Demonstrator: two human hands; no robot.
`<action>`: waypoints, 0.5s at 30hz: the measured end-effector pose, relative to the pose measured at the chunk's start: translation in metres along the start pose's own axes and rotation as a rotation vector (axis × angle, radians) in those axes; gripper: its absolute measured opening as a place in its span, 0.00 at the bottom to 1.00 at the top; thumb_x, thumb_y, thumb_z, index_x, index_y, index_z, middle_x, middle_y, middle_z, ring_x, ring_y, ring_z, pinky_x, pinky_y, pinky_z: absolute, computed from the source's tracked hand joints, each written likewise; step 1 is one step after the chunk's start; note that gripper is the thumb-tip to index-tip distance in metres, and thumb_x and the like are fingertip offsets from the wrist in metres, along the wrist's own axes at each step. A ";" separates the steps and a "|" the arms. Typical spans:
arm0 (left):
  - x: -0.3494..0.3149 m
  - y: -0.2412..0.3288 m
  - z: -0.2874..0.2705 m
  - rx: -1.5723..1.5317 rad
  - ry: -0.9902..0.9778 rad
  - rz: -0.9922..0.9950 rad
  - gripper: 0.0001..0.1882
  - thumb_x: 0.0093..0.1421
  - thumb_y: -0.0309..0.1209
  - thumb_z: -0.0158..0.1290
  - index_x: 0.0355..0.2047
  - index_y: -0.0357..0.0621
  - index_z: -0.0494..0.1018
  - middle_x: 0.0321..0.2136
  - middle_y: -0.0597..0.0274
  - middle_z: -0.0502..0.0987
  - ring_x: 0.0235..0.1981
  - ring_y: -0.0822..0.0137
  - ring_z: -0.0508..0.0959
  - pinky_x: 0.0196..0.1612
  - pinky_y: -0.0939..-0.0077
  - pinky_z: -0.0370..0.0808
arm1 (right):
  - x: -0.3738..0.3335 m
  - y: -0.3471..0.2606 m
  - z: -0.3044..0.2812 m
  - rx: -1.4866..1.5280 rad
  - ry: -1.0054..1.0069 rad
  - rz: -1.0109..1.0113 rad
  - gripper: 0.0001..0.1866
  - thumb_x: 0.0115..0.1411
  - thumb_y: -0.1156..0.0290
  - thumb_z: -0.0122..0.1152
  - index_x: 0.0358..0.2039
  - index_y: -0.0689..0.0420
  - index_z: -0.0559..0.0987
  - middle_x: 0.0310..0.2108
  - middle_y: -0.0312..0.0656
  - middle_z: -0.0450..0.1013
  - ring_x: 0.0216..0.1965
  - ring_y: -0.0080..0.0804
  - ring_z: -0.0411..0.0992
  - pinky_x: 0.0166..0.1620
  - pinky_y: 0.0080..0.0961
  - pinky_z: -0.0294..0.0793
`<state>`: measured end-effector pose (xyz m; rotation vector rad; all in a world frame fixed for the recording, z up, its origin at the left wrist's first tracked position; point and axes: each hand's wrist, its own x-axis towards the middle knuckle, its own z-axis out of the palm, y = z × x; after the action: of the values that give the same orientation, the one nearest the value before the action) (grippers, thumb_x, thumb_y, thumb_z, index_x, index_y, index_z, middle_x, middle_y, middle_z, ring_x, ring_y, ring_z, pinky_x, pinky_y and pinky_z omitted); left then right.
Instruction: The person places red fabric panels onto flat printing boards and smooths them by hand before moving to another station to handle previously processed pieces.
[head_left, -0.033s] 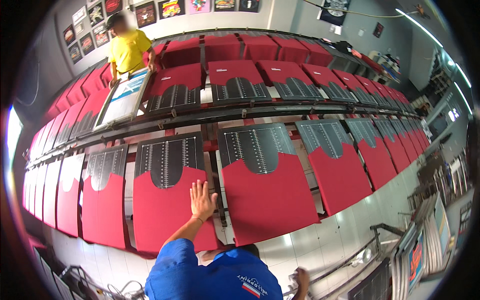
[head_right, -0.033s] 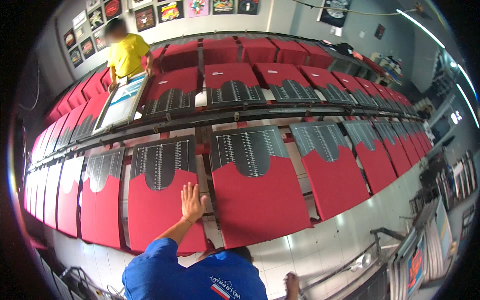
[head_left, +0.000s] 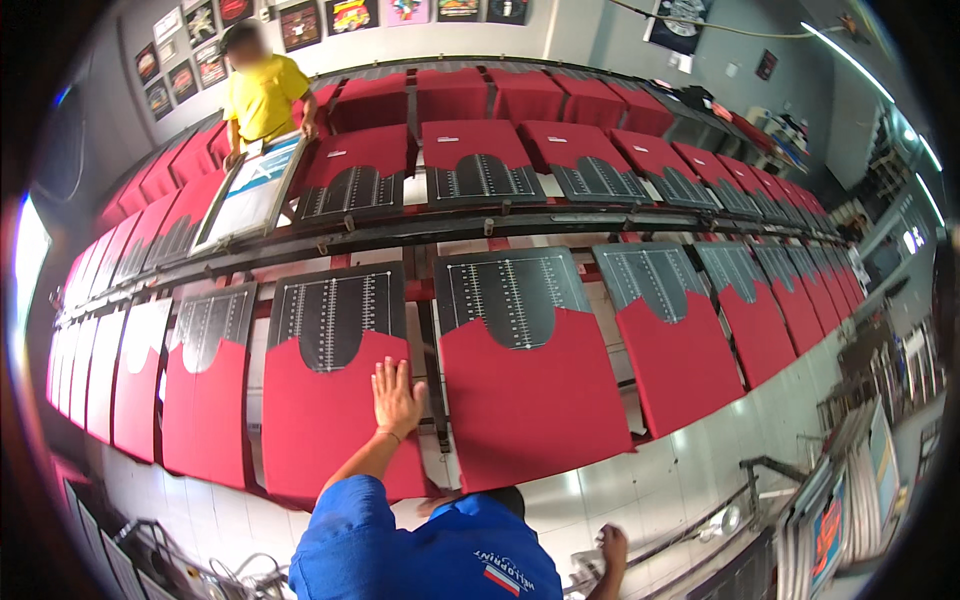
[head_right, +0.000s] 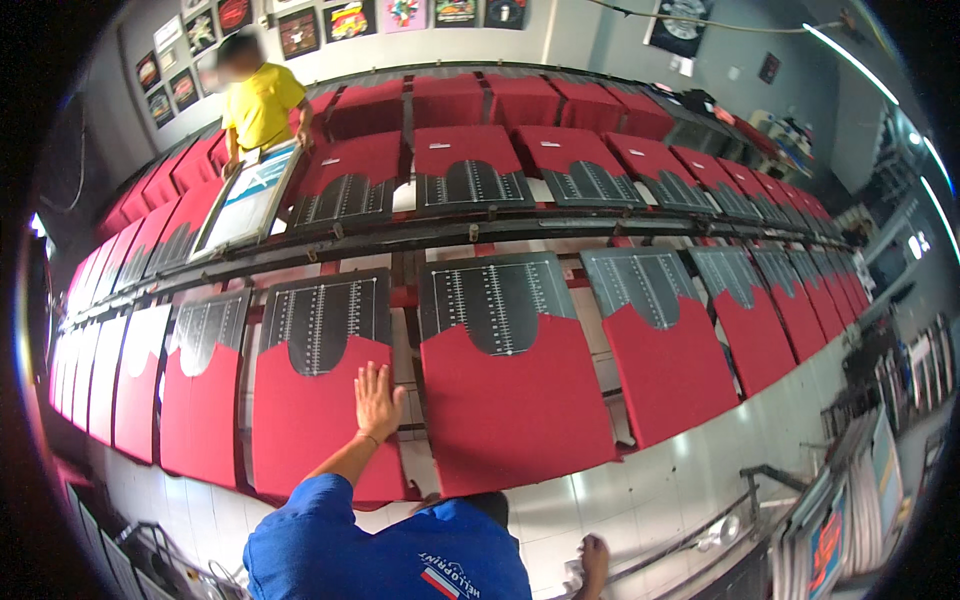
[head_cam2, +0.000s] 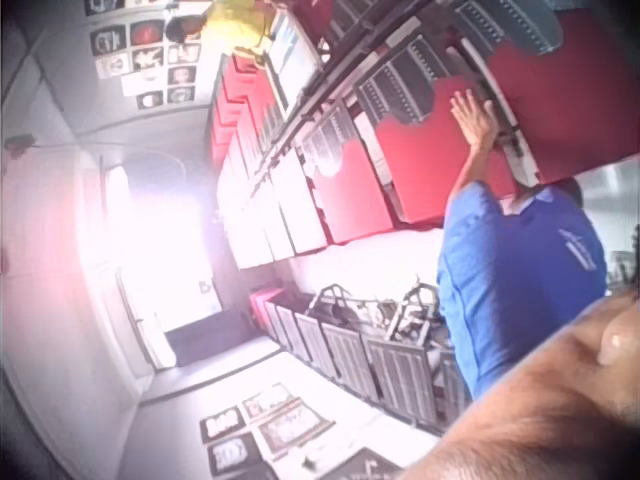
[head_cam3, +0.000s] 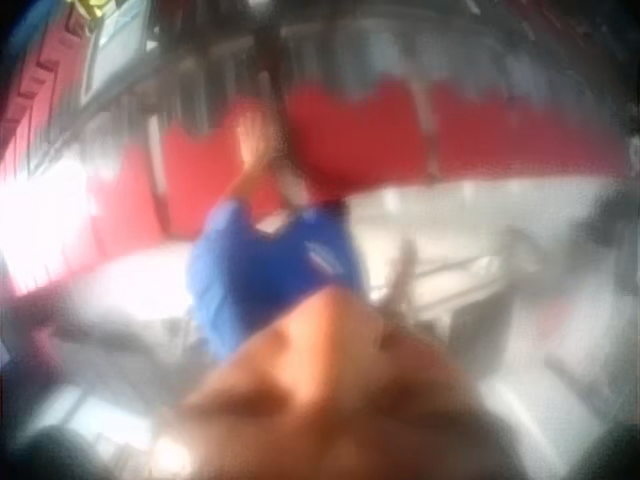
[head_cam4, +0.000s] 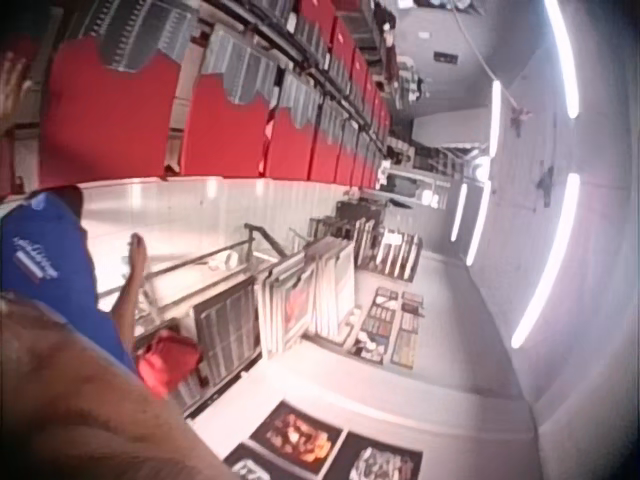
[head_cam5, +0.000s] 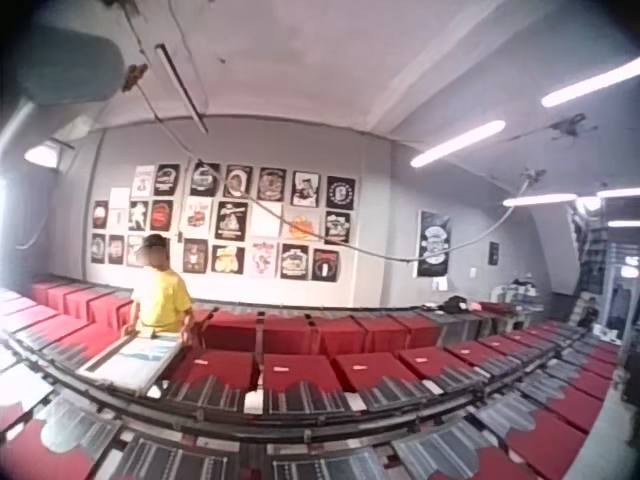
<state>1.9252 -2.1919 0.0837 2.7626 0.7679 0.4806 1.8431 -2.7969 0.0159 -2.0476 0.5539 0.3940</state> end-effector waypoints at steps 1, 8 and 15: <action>0.002 0.002 0.004 0.040 0.044 -0.047 0.33 0.66 0.47 0.48 0.65 0.40 0.59 0.68 0.41 0.54 0.71 0.42 0.49 0.71 0.46 0.46 | 0.044 -0.017 -0.027 -0.098 0.017 -0.121 0.17 0.66 0.62 0.54 0.45 0.64 0.77 0.34 0.41 0.77 0.31 0.30 0.78 0.30 0.25 0.76; 0.033 0.057 0.053 0.157 0.359 -0.686 0.29 0.72 0.46 0.39 0.65 0.39 0.59 0.68 0.43 0.55 0.71 0.43 0.50 0.71 0.50 0.46 | 0.209 -0.129 -0.150 -0.082 -0.108 -0.388 0.19 0.66 0.61 0.55 0.50 0.61 0.76 0.37 0.43 0.78 0.36 0.30 0.78 0.35 0.26 0.76; 0.067 0.470 0.192 -0.145 0.100 0.014 0.32 0.64 0.36 0.52 0.65 0.35 0.59 0.69 0.39 0.53 0.70 0.37 0.49 0.71 0.45 0.45 | 0.241 0.007 -0.246 -0.279 -0.213 0.071 0.21 0.63 0.56 0.58 0.48 0.61 0.80 0.40 0.50 0.81 0.41 0.38 0.80 0.47 0.32 0.76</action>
<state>2.2652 -2.5750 0.0683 2.6279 0.7066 0.6543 2.0566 -3.0671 0.0178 -2.2188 0.4620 0.7584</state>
